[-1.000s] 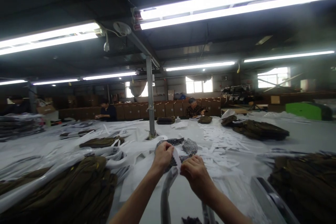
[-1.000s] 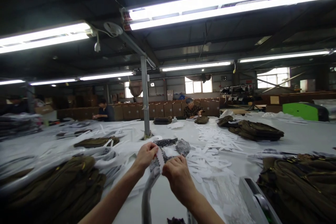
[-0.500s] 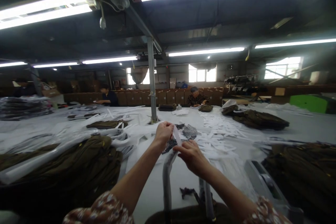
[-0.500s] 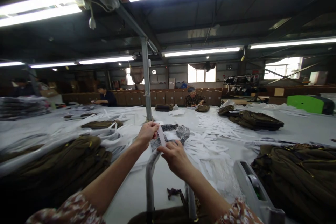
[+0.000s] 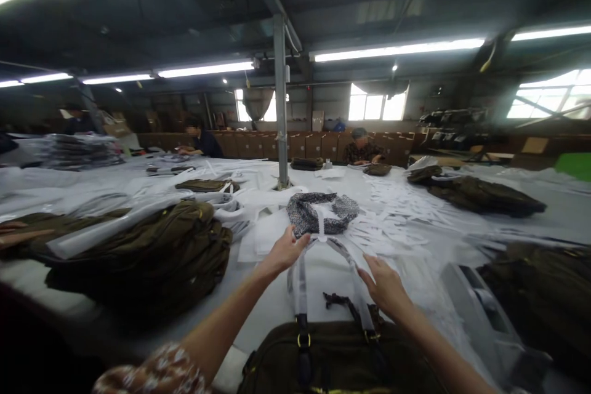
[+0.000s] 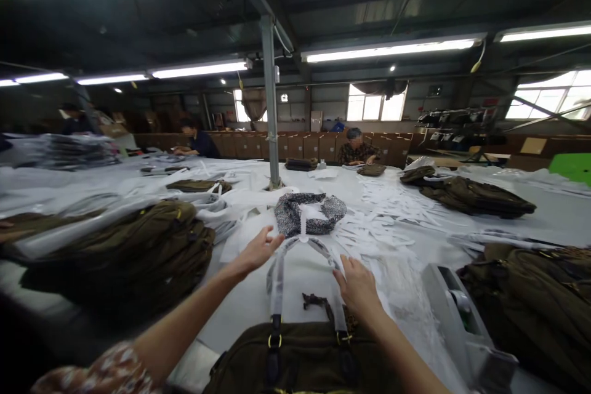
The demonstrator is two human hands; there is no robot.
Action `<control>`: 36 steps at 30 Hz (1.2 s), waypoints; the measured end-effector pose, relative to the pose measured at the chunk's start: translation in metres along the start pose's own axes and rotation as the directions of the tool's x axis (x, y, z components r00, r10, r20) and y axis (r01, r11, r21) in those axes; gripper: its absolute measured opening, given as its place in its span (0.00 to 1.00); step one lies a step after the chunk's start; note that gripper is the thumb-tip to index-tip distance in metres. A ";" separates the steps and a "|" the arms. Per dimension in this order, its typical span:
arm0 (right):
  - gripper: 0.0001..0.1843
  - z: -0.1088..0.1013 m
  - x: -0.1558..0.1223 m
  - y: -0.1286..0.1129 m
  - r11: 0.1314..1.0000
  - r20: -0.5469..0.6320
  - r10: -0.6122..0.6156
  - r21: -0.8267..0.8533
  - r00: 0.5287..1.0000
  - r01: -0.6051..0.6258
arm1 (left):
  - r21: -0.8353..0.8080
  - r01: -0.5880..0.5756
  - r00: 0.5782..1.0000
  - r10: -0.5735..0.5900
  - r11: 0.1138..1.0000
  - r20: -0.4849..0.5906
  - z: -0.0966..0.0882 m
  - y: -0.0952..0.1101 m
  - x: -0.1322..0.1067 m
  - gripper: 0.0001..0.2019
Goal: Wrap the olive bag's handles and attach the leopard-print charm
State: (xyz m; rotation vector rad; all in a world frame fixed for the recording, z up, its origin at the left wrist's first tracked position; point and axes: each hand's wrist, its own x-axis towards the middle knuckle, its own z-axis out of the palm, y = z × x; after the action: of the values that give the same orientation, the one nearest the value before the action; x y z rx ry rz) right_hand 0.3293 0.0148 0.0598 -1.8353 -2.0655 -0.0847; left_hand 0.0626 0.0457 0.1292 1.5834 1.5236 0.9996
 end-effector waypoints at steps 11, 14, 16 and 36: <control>0.34 0.062 -0.032 0.021 0.900 0.291 0.246 0.287 0.924 -0.330 | 0.210 0.109 0.994 -0.106 0.971 -0.027 0.063 -0.093 0.015 0.47; 0.36 0.064 -0.033 0.018 0.878 0.307 0.274 0.307 0.911 -0.368 | 0.230 0.038 0.999 -0.037 0.972 -0.009 0.076 -0.090 0.023 0.37; 0.40 0.065 -0.032 0.018 0.864 0.337 0.291 0.311 0.896 -0.397 | 0.246 0.024 1.000 -0.021 0.969 -0.016 0.086 -0.091 0.028 0.26; 0.35 0.090 -0.031 0.015 0.839 0.286 0.435 0.216 0.854 -0.500 | 0.611 -0.295 0.953 0.274 0.735 0.130 0.100 -0.073 0.116 0.30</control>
State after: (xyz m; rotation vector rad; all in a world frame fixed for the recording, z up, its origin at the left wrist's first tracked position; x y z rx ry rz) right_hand 0.3249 0.0134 -0.0368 -2.1794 -1.5805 0.5495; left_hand 0.1197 0.1668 0.0255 2.3485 1.7304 0.6289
